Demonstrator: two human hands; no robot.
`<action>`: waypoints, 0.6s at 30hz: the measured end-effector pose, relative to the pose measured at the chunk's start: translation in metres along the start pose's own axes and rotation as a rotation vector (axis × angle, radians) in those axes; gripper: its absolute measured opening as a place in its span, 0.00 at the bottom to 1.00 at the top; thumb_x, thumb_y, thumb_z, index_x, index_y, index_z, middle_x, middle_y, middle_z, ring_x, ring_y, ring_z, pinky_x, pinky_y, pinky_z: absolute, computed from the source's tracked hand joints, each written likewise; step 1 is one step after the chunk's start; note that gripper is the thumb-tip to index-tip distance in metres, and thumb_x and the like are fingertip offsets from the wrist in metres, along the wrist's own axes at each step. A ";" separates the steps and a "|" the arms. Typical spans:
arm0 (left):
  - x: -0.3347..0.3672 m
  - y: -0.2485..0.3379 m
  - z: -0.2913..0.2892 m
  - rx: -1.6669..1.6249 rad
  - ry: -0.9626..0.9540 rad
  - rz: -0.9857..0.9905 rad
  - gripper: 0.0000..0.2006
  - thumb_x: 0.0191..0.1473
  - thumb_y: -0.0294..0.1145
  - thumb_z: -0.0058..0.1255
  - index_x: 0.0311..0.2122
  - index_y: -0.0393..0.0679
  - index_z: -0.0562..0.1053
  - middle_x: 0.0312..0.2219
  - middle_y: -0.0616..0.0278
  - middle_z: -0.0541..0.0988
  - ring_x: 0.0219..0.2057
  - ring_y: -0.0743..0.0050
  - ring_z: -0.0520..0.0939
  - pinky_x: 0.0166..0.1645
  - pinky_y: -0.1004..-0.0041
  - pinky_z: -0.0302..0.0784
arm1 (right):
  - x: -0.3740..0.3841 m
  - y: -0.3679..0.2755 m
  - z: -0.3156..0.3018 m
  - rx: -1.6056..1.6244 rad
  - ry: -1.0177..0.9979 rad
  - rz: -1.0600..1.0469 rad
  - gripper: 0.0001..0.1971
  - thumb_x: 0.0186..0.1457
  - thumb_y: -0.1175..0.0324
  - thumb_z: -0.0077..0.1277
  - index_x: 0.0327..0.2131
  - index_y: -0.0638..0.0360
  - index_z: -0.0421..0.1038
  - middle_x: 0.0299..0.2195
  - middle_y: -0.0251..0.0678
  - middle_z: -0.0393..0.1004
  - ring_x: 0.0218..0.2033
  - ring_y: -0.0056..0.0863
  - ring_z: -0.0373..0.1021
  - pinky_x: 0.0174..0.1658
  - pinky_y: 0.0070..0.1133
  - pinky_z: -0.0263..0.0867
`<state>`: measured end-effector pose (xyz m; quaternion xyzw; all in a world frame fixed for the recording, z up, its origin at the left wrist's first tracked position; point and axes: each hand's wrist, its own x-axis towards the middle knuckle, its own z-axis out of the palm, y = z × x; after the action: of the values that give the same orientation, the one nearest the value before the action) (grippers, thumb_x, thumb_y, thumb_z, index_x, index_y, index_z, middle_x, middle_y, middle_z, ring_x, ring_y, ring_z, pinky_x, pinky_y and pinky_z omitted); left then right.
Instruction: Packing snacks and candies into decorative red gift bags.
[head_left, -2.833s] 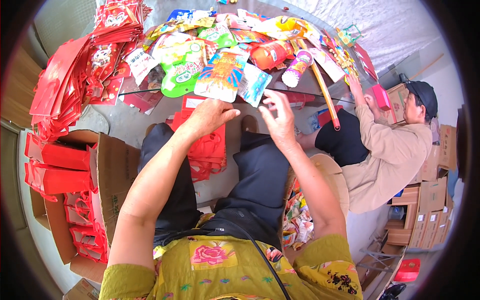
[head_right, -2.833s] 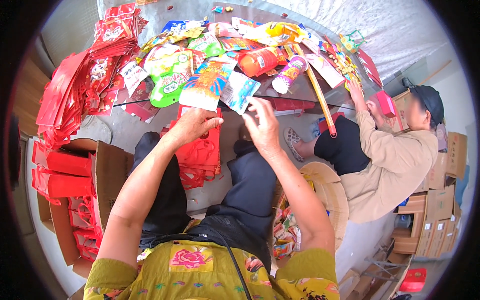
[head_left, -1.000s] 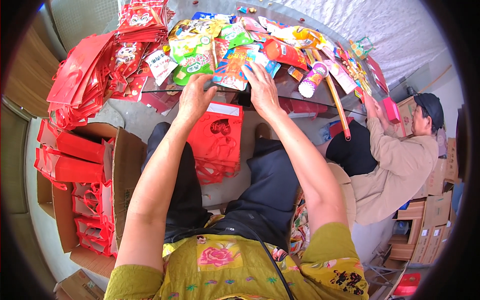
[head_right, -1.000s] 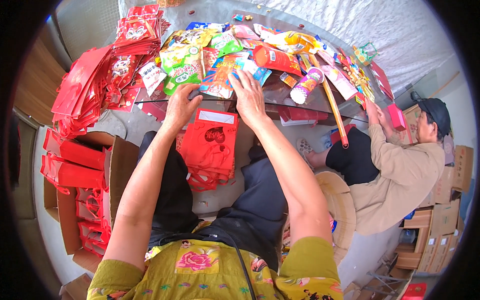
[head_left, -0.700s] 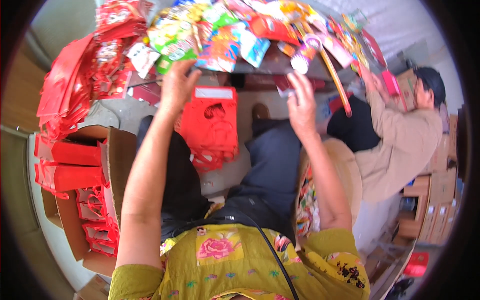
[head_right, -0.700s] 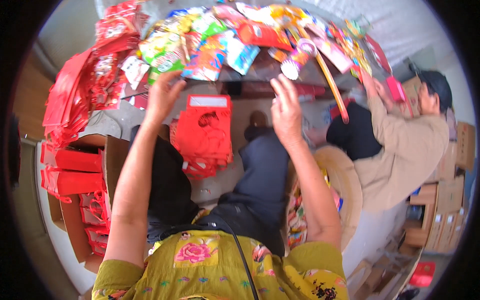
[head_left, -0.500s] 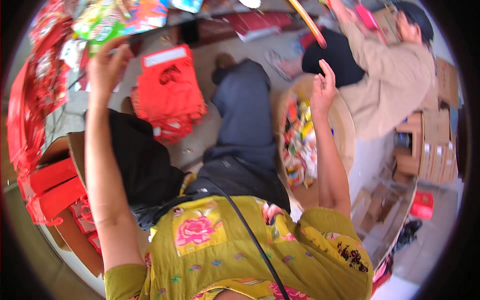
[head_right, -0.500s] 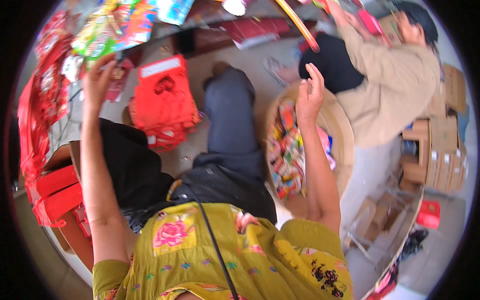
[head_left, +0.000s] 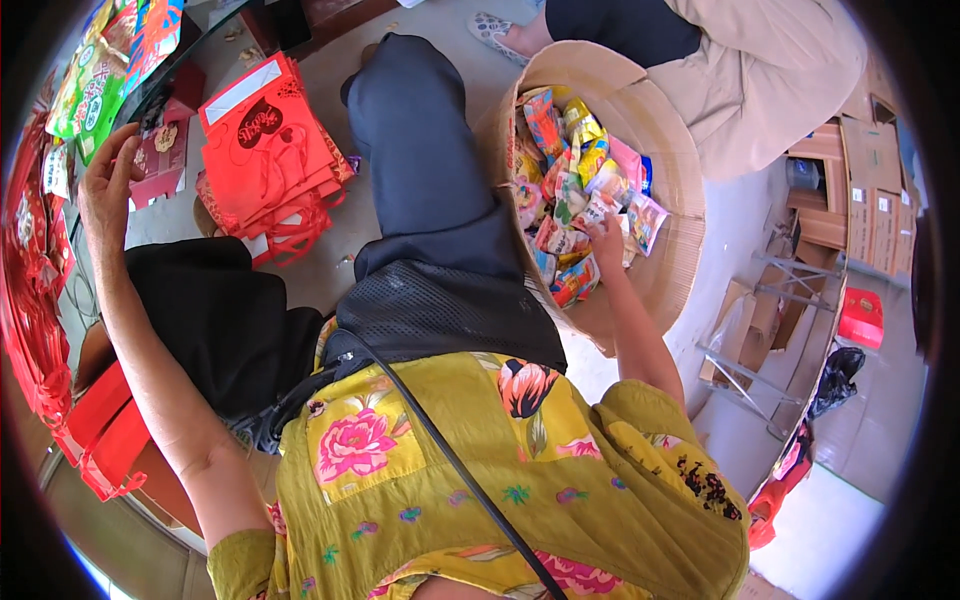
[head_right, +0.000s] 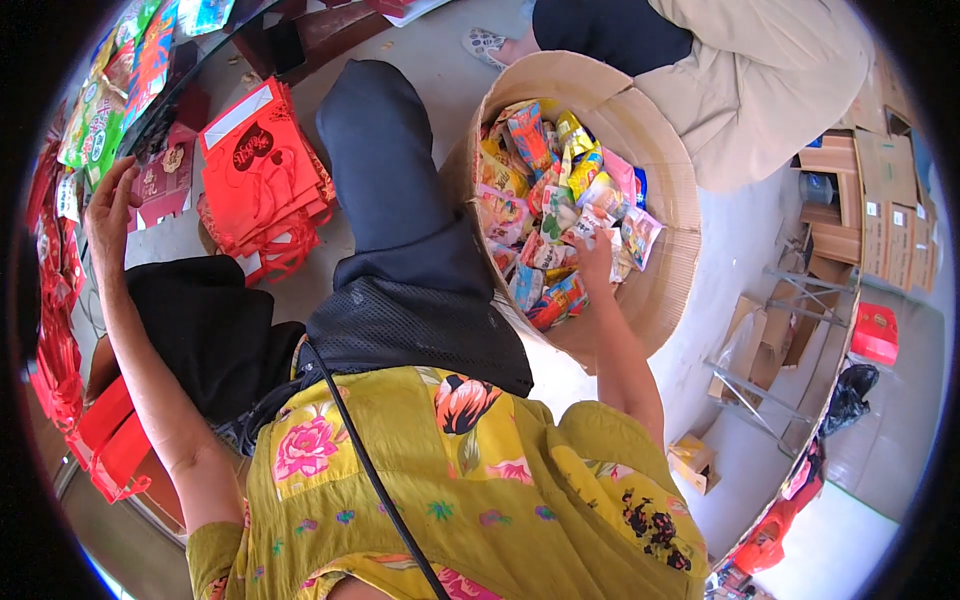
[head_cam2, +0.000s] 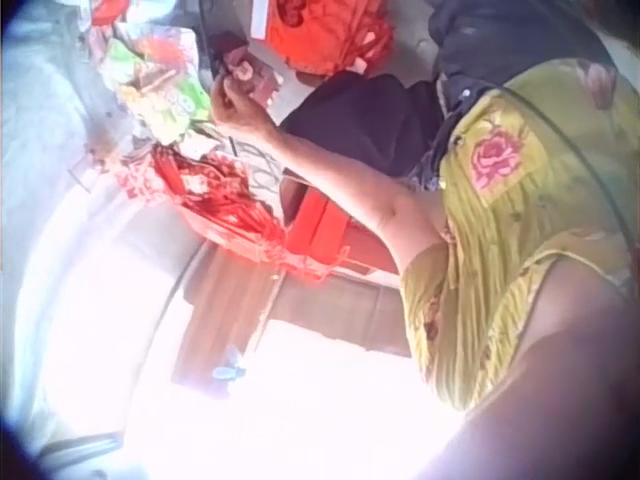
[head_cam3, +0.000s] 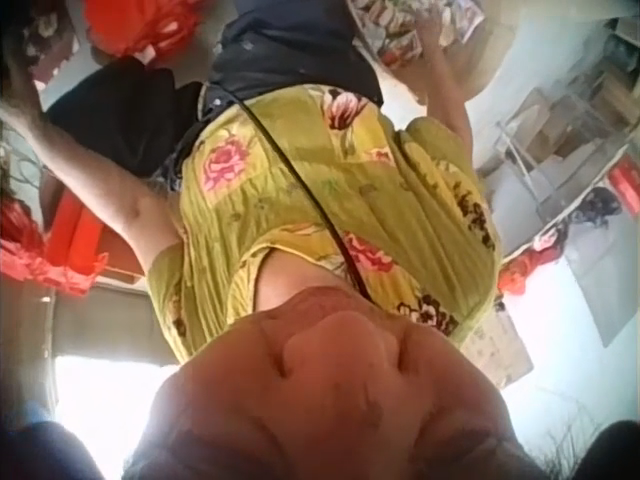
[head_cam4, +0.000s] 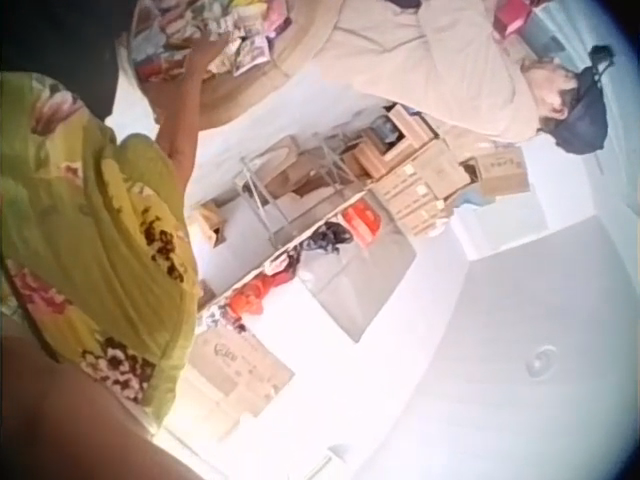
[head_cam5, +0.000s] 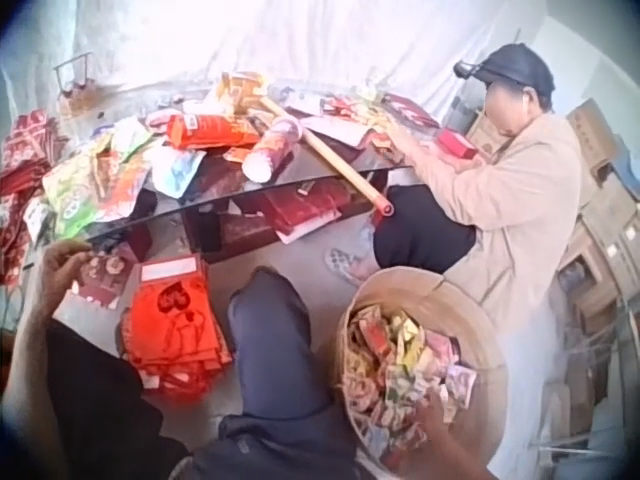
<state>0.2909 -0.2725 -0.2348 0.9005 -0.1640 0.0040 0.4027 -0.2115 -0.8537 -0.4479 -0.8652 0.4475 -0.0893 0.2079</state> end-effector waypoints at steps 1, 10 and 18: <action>0.001 0.000 0.001 0.012 -0.001 0.004 0.15 0.60 0.38 0.51 0.49 0.44 0.76 0.23 0.70 0.75 0.24 0.87 0.72 0.29 0.83 0.66 | -0.004 -0.008 0.003 -0.003 -0.004 0.004 0.26 0.53 0.64 0.56 0.53 0.66 0.65 0.41 0.47 0.74 0.44 0.38 0.71 0.49 0.28 0.65; 0.002 -0.001 0.003 0.028 -0.095 0.029 0.14 0.60 0.37 0.50 0.48 0.43 0.76 0.25 0.67 0.76 0.24 0.85 0.73 0.28 0.82 0.67 | -0.007 -0.076 -0.024 -0.110 -0.582 -0.099 0.34 0.49 0.47 0.59 0.55 0.55 0.66 0.48 0.43 0.73 0.50 0.38 0.69 0.50 0.29 0.65; 0.001 -0.006 0.003 0.049 -0.123 0.047 0.15 0.59 0.36 0.51 0.48 0.41 0.76 0.28 0.65 0.78 0.24 0.84 0.74 0.29 0.82 0.69 | 0.005 -0.051 -0.024 -0.408 -0.893 -0.043 0.33 0.45 0.49 0.64 0.53 0.55 0.68 0.44 0.42 0.75 0.47 0.33 0.71 0.49 0.26 0.66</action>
<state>0.2934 -0.2712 -0.2413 0.9046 -0.2095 -0.0378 0.3694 -0.1791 -0.8379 -0.4039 -0.8510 0.3049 0.3758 0.2038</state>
